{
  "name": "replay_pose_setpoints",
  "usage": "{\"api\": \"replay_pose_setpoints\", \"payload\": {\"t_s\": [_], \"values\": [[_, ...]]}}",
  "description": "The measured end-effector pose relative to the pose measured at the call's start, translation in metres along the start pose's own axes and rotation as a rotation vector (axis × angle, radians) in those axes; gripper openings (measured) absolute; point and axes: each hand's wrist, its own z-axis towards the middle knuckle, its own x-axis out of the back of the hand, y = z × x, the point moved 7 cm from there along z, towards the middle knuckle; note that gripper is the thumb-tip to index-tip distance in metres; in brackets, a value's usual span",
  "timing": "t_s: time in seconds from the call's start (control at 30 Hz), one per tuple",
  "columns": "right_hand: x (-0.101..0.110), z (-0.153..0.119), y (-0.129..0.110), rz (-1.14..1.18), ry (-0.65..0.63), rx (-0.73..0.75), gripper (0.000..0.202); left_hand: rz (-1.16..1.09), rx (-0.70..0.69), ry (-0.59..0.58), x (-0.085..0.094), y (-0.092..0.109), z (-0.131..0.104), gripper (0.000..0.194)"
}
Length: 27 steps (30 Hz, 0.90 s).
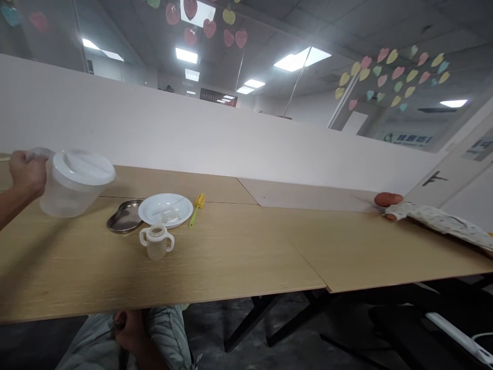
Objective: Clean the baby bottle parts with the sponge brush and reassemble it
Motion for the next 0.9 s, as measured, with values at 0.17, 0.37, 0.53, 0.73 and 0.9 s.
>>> {"api": "replay_pose_setpoints", "payload": {"t_s": [0.17,0.37,0.53,0.73,0.9], "values": [[0.000,0.000,-0.002,-0.025,-0.012,0.045,0.037,-0.117,0.048,0.079,0.021,0.058,-0.007,0.025],[-0.003,0.001,-0.003,-0.138,-0.087,0.133,0.030,-0.194,-0.074,-0.007,0.006,0.133,-0.037,0.021],[-0.002,-0.001,0.000,-0.182,-0.087,0.100,0.029,-0.143,-0.173,-0.092,-0.018,0.170,-0.063,0.018],[-0.001,0.000,0.003,-0.271,-0.096,0.106,0.037,-0.083,-0.276,-0.102,-0.032,0.188,-0.077,0.015],[0.004,-0.001,0.000,-0.348,0.010,0.058,0.041,-0.041,-0.365,-0.143,-0.030,0.198,-0.080,0.016]]}}
